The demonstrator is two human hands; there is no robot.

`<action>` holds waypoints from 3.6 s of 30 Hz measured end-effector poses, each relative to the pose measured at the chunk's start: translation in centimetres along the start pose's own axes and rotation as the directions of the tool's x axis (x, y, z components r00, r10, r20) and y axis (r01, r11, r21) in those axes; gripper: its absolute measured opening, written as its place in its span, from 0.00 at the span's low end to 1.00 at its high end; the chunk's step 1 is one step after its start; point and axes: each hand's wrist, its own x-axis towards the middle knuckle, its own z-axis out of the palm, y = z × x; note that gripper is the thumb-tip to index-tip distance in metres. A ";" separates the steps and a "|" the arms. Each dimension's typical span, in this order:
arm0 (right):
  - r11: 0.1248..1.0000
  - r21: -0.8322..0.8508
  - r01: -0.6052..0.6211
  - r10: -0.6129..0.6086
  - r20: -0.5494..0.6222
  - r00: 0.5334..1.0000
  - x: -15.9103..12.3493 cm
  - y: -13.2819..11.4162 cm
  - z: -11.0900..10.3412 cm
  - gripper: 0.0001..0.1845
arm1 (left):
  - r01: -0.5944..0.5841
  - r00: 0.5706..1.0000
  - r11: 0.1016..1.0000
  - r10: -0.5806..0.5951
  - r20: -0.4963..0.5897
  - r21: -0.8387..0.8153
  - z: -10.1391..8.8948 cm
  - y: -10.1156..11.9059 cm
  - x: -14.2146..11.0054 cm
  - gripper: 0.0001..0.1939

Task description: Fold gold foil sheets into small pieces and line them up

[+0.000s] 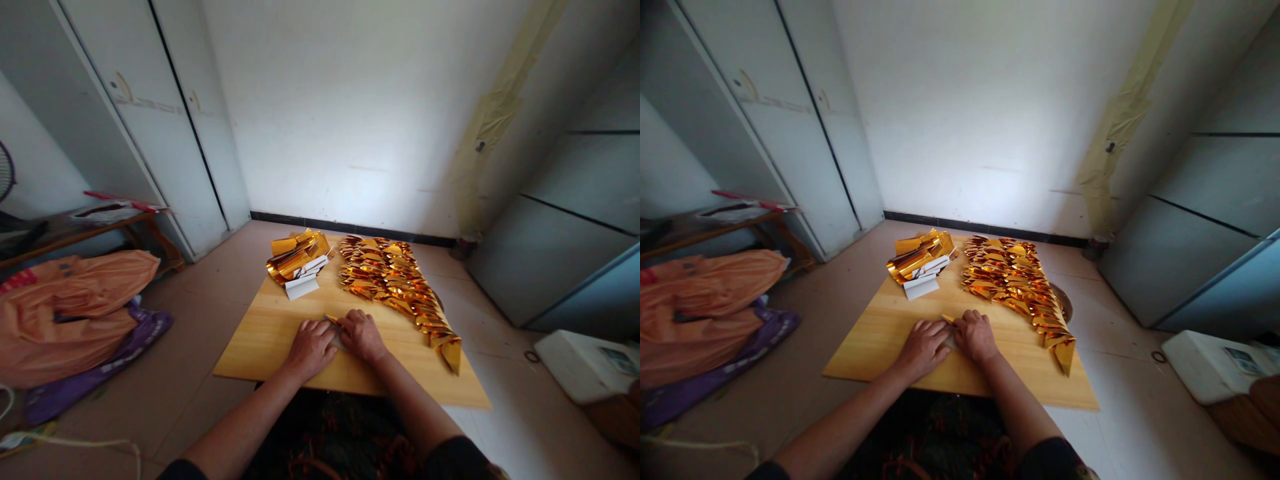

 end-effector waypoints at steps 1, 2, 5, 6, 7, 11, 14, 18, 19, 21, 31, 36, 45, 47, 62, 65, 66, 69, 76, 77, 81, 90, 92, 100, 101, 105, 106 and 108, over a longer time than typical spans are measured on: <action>1.000 -0.009 0.005 -0.005 -0.005 1.000 -0.1 0.0 0.1 0.12 | -0.006 1.000 1.000 0.006 -0.013 0.002 0.1 -0.1 -0.1 0.13; 1.000 -0.016 0.008 -0.008 -0.011 1.000 -0.1 0.1 0.2 0.12 | -0.012 0.999 1.000 0.012 -0.030 0.005 0.1 -0.1 -0.2 0.12; 0.999 -0.036 0.025 -0.026 -0.023 0.999 -0.3 0.2 0.4 0.12 | -0.034 0.995 0.999 0.036 -0.090 0.022 0.2 -0.2 -0.5 0.09; 0.999 -0.042 0.033 -0.034 -0.025 0.999 -0.3 0.2 0.4 0.12 | -0.043 0.992 0.999 0.046 -0.114 0.028 0.2 -0.3 -0.6 0.09; 0.998 -0.048 0.038 -0.040 -0.028 0.999 -0.3 0.2 0.5 0.11 | -0.056 0.989 0.998 0.060 -0.139 0.032 0.2 -0.2 -0.6 0.10; 0.997 -0.071 0.036 -0.040 -0.045 0.998 -0.3 0.3 0.8 0.11 | -0.096 0.976 0.995 0.102 -0.193 0.041 0.1 -0.1 0.0 0.18; 0.996 -0.076 0.042 -0.046 -0.052 0.998 -0.3 0.3 0.9 0.11 | -0.068 0.990 0.996 0.074 -0.121 0.058 0.3 0.0 0.4 0.20; 0.996 -0.067 0.051 -0.056 -0.073 0.996 -0.4 0.3 0.9 0.11 | -0.026 0.999 0.999 0.027 -0.026 0.044 0.6 0.0 0.5 0.16; 0.997 -0.062 0.054 -0.059 -0.081 0.995 -0.5 0.3 0.8 0.10 | -0.022 1.000 0.999 0.023 -0.020 0.039 0.7 0.0 0.4 0.16; 0.997 -0.040 0.073 -0.077 -0.097 0.992 -0.9 0.5 0.8 0.09 | -0.018 1.000 0.999 0.018 -0.022 0.027 0.7 0.0 0.4 0.16; 0.970 0.079 0.231 -0.211 -0.199 0.957 -3.2 2.5 0.5 0.10 | 0.049 0.999 0.998 -0.049 0.014 -0.026 0.5 0.2 0.1 0.14; 0.971 0.077 0.228 -0.206 -0.222 0.953 -3.3 2.5 0.7 0.10 | 0.039 0.999 0.998 -0.037 0.036 -0.051 0.4 -0.4 0.5 0.14; 0.957 0.159 0.244 -0.215 -0.179 0.960 -3.7 3.3 0.9 0.16 | 0.053 0.997 0.996 -0.049 0.052 -0.070 0.6 -0.8 0.4 0.14; 0.951 0.184 0.248 -0.217 -0.172 0.961 -3.7 3.7 1.1 0.18 | 0.060 0.997 0.996 -0.056 0.058 -0.069 0.5 -0.8 0.4 0.15; 0.952 0.223 0.209 -0.170 -0.180 0.969 -3.2 3.9 1.0 0.14 | 0.110 0.994 0.992 -0.109 -0.011 0.057 0.8 1.2 1.0 0.07; 0.935 0.261 0.239 -0.196 -0.179 0.964 -3.5 4.1 0.8 0.15 | 0.109 0.994 0.993 -0.108 -0.032 0.043 0.8 1.4 0.9 0.07; 0.933 0.269 0.239 -0.195 -0.182 0.964 -3.5 4.2 0.9 0.13 | 0.109 0.994 0.993 -0.108 -0.034 0.038 0.8 1.4 0.9 0.06; 0.937 0.267 0.224 -0.177 -0.190 0.966 -3.4 4.2 1.3 0.10 | 0.110 0.994 0.993 -0.110 -0.026 0.033 0.8 1.3 0.7 0.06; 0.943 0.309 0.121 -0.076 -0.153 0.985 -2.3 4.1 1.5 0.07 | 0.105 0.994 0.994 -0.105 -0.002 0.010 0.9 1.1 0.5 0.06; 0.943 0.317 0.098 -0.056 -0.139 0.989 -2.2 4.0 1.5 0.07 | 0.109 0.994 0.994 -0.109 -0.003 0.008 0.9 1.1 0.5 0.06; 0.951 0.308 -0.022 0.050 -0.083 0.995 -1.6 3.5 1.2 0.06 | 0.121 0.992 0.993 -0.120 -0.038 0.017 1.3 1.4 0.4 0.07; 0.950 0.235 -0.207 0.211 0.009 0.978 -0.4 2.4 0.7 0.03 | 0.152 0.986 0.988 -0.150 -0.069 0.029 2.0 1.5 0.5 0.07; 0.951 0.217 -0.220 0.222 0.018 0.975 -0.3 2.4 0.7 0.04 | 0.152 0.986 0.988 -0.150 -0.070 0.020 1.8 1.5 0.5 0.07; 0.944 0.224 -0.243 0.244 0.021 0.969 -0.2 2.1 0.4 0.04 | 0.141 0.990 0.990 -0.140 -0.034 0.025 1.4 1.8 0.4 0.13; 0.945 0.226 -0.237 0.239 0.018 0.971 -0.2 2.2 0.4 0.03 | 0.137 0.990 0.990 -0.136 -0.033 0.029 1.5 1.7 0.3 0.13; 0.948 0.254 -0.194 0.197 0.016 0.980 -0.4 2.7 0.4 0.02 | 0.121 0.992 0.992 -0.120 -0.031 0.027 2.0 1.3 0.1 0.10; 0.949 0.258 -0.180 0.182 0.016 0.983 -0.4 2.9 0.5 0.03 | 0.119 0.992 0.993 -0.119 -0.031 0.022 2.1 1.2 0.1 0.10; 0.953 0.254 -0.163 0.165 0.013 0.986 -0.5 3.1 0.6 0.05 | 0.116 0.993 0.993 -0.115 -0.026 0.012 2.1 1.1 0.0 0.10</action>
